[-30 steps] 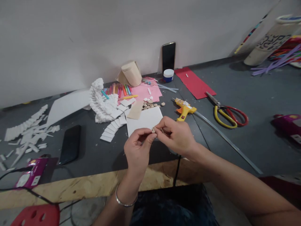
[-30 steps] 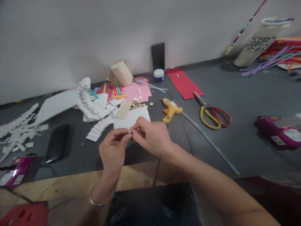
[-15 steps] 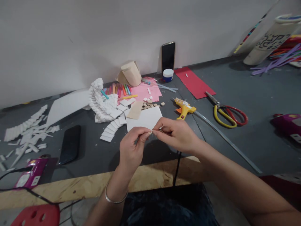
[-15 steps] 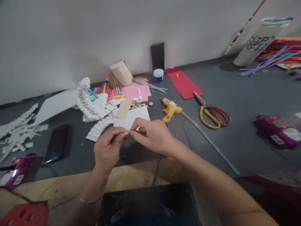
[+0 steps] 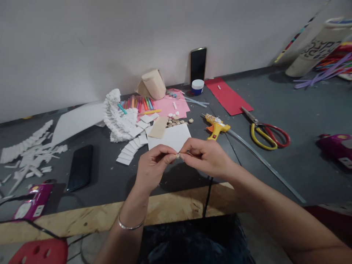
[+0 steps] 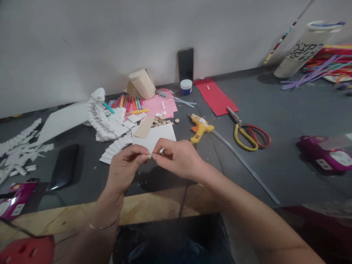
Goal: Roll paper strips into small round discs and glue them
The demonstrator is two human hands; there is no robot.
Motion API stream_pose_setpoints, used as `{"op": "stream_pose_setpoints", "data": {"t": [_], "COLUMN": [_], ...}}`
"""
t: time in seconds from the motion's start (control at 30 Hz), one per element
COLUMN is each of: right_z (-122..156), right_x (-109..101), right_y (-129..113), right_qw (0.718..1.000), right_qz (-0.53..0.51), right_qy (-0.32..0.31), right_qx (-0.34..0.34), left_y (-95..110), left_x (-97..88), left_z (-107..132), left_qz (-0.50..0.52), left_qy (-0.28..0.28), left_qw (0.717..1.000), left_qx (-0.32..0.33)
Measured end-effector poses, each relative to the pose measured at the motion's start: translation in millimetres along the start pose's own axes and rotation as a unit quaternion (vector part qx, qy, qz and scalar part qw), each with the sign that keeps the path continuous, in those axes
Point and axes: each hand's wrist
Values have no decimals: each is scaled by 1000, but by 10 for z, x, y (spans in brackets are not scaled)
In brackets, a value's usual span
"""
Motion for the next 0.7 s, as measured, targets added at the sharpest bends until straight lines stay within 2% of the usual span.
{"op": "stream_pose_setpoints", "data": {"t": [0.27,0.37,0.53,0.7], "right_z": [-14,-23,-26,-45], "right_x": [102,112,92,73], "right_y": [35,43,73,114], "right_qw": [998,998,998,996], "right_qz": [12,26,54,73], "right_qy": [33,36,15,3], "right_qx": [51,53,38,52], "left_y": [-39,-85,-191,-280], "left_x": [71,92,56,23], "left_z": [16,28,-13,-23], "left_qz": [-91,-67,0,20], "left_qy": [14,6,27,20], "left_qw": [995,997,999,999], "left_qx": [30,30,-17,-34]}}
Point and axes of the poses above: each hand's wrist, its own z-axis away from the middle knuckle, its own x-axis out of the palm, y = z × x
